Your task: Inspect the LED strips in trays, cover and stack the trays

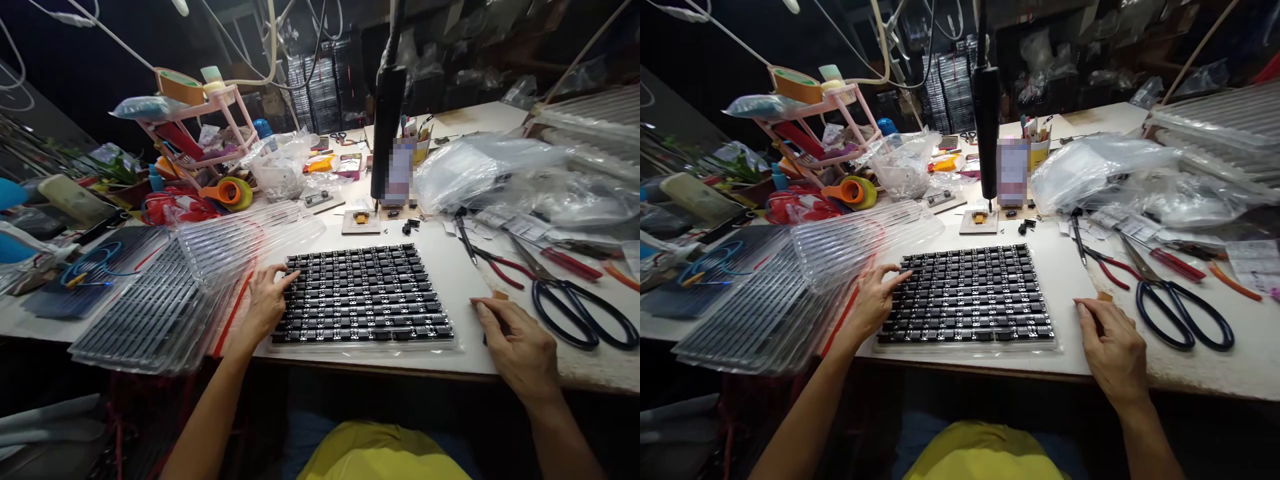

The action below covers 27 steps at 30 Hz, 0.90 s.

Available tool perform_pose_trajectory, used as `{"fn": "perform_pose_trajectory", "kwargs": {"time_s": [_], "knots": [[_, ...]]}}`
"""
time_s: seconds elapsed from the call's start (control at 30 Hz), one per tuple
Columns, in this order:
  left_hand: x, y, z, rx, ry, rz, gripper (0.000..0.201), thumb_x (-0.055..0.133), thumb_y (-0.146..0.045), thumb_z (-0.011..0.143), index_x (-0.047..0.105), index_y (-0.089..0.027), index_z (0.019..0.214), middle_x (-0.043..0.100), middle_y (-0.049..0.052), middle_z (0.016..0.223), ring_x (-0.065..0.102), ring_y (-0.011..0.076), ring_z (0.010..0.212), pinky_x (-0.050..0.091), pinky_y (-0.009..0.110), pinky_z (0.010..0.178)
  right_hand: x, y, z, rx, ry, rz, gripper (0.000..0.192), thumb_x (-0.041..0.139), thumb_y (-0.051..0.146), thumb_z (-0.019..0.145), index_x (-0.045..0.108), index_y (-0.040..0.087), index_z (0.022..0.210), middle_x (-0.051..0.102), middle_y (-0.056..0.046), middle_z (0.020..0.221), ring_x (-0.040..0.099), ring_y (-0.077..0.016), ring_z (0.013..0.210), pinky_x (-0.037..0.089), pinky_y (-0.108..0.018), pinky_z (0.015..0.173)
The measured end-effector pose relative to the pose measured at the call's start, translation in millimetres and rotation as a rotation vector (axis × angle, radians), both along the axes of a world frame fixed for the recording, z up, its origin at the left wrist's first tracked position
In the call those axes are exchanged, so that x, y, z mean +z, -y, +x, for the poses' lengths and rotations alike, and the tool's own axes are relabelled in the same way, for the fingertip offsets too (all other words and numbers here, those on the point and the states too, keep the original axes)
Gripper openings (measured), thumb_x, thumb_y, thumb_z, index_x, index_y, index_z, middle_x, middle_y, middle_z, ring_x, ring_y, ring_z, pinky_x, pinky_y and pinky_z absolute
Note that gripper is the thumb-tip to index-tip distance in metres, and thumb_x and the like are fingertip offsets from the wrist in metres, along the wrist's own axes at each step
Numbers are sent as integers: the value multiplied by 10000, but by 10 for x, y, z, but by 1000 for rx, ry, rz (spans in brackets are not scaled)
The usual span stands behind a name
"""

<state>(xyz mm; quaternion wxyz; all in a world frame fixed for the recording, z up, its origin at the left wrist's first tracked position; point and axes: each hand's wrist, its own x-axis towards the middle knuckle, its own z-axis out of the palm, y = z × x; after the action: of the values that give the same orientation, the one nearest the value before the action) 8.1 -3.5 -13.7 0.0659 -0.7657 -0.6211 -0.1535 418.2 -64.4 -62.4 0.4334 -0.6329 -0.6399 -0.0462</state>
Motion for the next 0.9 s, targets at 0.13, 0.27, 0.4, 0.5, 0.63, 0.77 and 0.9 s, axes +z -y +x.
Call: {"fn": "perform_pose_trajectory", "kwargs": {"time_s": [0.13,0.27,0.4,0.5,0.63,0.77,0.9], "knots": [[90,17,-138,54,-5,71,433,385,-156,863,619,-257,1213,529,143,1221,437,341,1147,352,517,897,-13,-24,14,-8,-16,-15,216,468,333,912,644,208,907,690,-59,909,643,-225,893,462,-368,823],[74,-23,-56,-41,-74,2,525,409,-57,790,638,-331,1175,520,98,1273,418,321,1204,333,493,930,-21,-40,11,-10,1,-16,208,464,327,906,638,213,898,690,-58,912,638,-227,901,458,-378,844],[78,-90,47,3,-71,35,553,411,-33,782,624,-347,1184,552,54,1264,463,261,1175,347,426,946,-43,-21,10,-16,32,3,230,441,341,915,631,212,918,683,-61,918,634,-232,913,454,-383,851],[207,-46,-165,192,-19,180,383,404,-180,876,638,-252,1171,571,104,1210,491,278,1124,363,431,940,-71,5,81,-12,55,12,253,427,366,916,622,209,955,677,-63,962,627,-236,950,448,-381,860],[435,203,-679,592,99,359,444,378,-332,904,612,-72,1177,589,205,1077,525,336,1057,396,475,913,-73,18,238,-60,108,-11,321,387,422,916,621,207,963,676,-72,985,634,-250,923,452,-382,784],[550,385,-940,773,190,236,560,398,-464,896,512,-94,1300,650,99,688,625,335,797,464,495,769,20,-13,221,-103,73,-29,330,375,430,913,630,223,944,683,-71,971,639,-253,850,442,-390,723],[433,268,-914,683,417,139,733,534,-544,825,349,-163,1423,657,18,590,617,235,514,508,405,642,84,-75,11,-3,-12,12,240,434,359,908,627,220,932,682,-53,941,630,-225,872,452,-375,769]]}}
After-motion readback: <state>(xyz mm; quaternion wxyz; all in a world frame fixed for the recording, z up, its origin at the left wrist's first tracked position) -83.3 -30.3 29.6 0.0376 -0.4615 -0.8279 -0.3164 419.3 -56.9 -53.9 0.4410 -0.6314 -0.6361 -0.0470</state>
